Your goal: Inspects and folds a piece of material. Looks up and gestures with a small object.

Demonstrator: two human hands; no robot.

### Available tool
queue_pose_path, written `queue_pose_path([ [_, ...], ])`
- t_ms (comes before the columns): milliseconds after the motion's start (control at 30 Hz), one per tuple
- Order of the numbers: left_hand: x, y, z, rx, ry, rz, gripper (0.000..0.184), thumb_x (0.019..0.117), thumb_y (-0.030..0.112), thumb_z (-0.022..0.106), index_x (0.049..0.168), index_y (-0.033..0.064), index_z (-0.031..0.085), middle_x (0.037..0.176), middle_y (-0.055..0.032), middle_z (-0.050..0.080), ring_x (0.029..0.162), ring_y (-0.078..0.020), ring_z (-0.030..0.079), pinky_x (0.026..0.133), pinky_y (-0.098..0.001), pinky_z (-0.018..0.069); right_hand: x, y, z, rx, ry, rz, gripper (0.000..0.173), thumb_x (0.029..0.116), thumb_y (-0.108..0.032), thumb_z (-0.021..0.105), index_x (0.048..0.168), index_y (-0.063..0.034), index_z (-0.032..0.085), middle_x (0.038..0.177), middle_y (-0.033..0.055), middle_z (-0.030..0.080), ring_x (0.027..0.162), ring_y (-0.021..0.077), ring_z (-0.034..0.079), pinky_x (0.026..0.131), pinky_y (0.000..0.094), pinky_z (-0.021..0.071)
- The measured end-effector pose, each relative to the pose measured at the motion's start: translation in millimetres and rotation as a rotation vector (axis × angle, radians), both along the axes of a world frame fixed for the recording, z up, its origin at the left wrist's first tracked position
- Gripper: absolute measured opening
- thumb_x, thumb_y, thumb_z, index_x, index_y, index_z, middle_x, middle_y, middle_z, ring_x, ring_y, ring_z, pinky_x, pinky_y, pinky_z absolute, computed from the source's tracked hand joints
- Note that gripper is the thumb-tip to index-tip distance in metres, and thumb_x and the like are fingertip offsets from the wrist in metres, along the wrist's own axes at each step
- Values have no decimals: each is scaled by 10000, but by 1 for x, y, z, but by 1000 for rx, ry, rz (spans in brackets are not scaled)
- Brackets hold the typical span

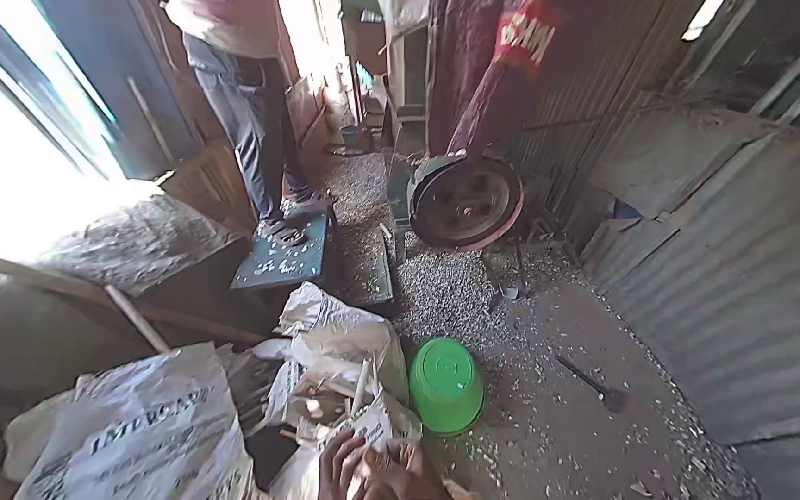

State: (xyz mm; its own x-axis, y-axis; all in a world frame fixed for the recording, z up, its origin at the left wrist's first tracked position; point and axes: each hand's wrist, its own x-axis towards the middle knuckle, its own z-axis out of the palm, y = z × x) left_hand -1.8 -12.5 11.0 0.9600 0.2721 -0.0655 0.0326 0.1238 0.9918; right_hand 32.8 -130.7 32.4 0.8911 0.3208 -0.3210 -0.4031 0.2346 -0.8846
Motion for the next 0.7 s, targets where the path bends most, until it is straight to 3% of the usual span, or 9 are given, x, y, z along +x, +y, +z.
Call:
queue_pose_path([
  [33,-1,-2,2,-7,20,48,808,803,231,764,1431,-72,356,1332,-94,556,1164,-73,582,951,-280,531,-3,-3,-2,-50,-96,-14,125,1002,-121,583,1037,-11,631,787,-10,646,665,37,604,636,246,538],
  [100,-4,-2,9,-57,68,150,779,825,378,756,1415,-1,416,1304,-53,593,1133,-100,611,890,-295,559,-8,-8,-7,-210,-441,-11,450,973,-238,650,1289,65,551,1115,91,688,956,84,668,798,268,574],
  [167,-2,-1,18,-107,45,203,679,877,358,717,1382,14,423,1236,-25,616,1076,-98,641,867,-282,573,-10,-9,-4,-351,-780,-48,573,934,-365,701,1293,54,546,1242,164,643,1124,130,630,894,258,547],
  [233,-1,0,25,-118,-4,203,554,926,277,652,1360,15,427,1210,-15,616,1051,-86,643,862,-268,569,-13,-7,0,-416,-1011,-53,441,904,-332,699,1253,-86,589,1274,117,593,1217,150,571,1003,260,503],
  [300,-4,0,28,-122,-37,169,500,955,242,614,1358,15,425,1230,-25,601,1070,-87,633,871,-272,562,-19,-5,-1,-486,-1124,-83,325,899,-250,669,1207,-156,623,1292,83,583,1246,161,559,1033,288,489],
  [367,-6,-1,30,-97,-59,160,546,941,285,667,1349,13,426,1265,-39,582,1104,-96,633,883,-268,576,-16,-3,-3,-541,-1206,-169,231,921,-202,658,1147,-158,632,1255,66,599,1248,158,567,1054,294,488],
  [500,-11,-6,31,-54,-72,147,565,914,264,686,1339,-2,425,1283,-44,565,1122,-74,626,857,-233,580,-13,-5,-6,-606,-1353,-163,272,954,-277,660,1186,-143,616,1231,90,621,1248,219,574,1074,351,468],
  [633,-14,-7,30,25,-77,145,546,853,119,659,1336,-12,440,1306,-69,555,1195,-113,593,929,-278,560,-11,-4,-6,-539,-1349,-177,152,958,-158,655,1069,-55,656,1106,118,691,1153,190,659,1037,286,529],
  [700,-14,-6,28,107,-114,207,588,803,97,713,1315,-38,459,1282,-86,577,1186,-128,604,925,-289,565,-11,-5,-4,-519,-1306,-152,120,938,-92,646,1022,-13,679,1072,147,722,1119,176,689,1008,255,544],
])
